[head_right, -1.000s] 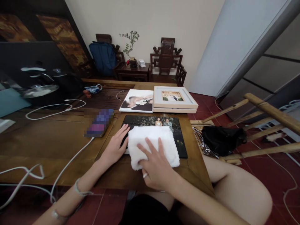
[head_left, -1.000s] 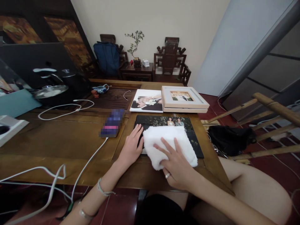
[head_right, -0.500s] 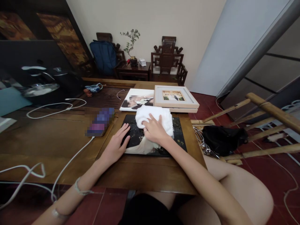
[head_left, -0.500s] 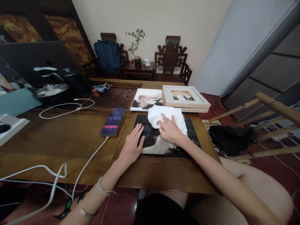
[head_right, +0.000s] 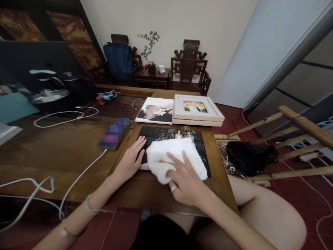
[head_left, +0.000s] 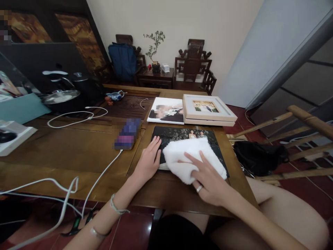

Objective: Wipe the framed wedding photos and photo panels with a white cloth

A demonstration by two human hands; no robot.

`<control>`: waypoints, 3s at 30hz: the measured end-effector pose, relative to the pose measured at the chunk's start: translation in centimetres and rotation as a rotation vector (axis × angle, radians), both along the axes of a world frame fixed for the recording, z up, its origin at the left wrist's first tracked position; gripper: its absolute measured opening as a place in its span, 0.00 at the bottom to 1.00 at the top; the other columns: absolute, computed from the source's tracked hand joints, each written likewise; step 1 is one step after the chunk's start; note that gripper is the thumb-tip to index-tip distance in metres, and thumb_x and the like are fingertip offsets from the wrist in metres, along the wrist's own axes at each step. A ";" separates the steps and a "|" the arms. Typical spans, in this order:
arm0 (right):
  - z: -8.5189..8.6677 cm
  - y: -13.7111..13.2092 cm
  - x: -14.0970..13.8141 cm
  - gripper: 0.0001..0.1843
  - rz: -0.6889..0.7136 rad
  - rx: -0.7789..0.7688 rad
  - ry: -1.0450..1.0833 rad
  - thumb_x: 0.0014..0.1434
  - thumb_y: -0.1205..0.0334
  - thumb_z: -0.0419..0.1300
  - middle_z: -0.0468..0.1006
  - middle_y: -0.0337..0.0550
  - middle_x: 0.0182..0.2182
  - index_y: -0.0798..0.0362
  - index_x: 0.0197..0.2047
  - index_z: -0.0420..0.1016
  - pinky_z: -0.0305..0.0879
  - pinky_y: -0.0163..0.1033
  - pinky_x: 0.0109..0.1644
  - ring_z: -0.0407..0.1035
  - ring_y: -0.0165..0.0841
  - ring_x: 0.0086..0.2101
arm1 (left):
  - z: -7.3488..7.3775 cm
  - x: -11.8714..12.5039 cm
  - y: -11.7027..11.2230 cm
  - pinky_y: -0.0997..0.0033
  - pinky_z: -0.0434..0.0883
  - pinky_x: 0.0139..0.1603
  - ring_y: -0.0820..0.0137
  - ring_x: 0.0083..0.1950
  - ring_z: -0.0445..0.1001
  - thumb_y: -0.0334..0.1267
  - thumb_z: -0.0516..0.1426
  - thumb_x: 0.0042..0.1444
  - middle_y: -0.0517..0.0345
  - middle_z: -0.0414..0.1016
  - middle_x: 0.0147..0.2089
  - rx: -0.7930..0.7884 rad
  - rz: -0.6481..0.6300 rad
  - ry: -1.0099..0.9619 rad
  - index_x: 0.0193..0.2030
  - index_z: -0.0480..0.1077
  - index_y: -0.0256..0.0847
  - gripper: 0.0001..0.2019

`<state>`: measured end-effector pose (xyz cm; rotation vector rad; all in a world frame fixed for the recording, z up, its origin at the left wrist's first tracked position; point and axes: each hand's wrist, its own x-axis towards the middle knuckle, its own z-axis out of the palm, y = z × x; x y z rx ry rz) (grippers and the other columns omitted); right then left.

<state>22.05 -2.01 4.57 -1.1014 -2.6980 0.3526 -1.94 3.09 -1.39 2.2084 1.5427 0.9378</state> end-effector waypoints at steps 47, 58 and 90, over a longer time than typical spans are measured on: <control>0.7 11.2 -5.8 0.16 -0.203 -0.051 0.003 0.59 0.68 0.46 0.69 0.54 0.56 0.53 0.45 0.71 0.43 0.70 0.58 0.52 0.48 0.61 | 0.2 0.2 -0.2 0.48 0.60 0.63 0.59 0.69 0.55 0.37 0.48 0.62 0.42 0.59 0.66 0.022 -0.003 0.069 0.61 0.61 0.37 0.20; 1.4 10.4 -1.7 0.14 -0.183 -0.064 0.034 0.60 0.68 0.43 0.78 0.42 0.41 0.52 0.37 0.69 0.42 0.64 0.62 0.69 0.40 0.46 | 0.3 0.2 -0.3 0.48 0.60 0.62 0.59 0.69 0.53 0.37 0.48 0.63 0.43 0.58 0.67 0.016 -0.009 0.058 0.62 0.60 0.38 0.21; -0.2 8.6 2.6 0.14 -0.250 0.010 -0.045 0.57 0.70 0.46 0.66 0.61 0.58 0.56 0.42 0.70 0.40 0.73 0.59 0.44 0.48 0.64 | 0.2 0.2 -0.3 0.48 0.59 0.63 0.59 0.69 0.53 0.38 0.48 0.63 0.41 0.57 0.67 0.018 -0.003 0.063 0.62 0.60 0.37 0.21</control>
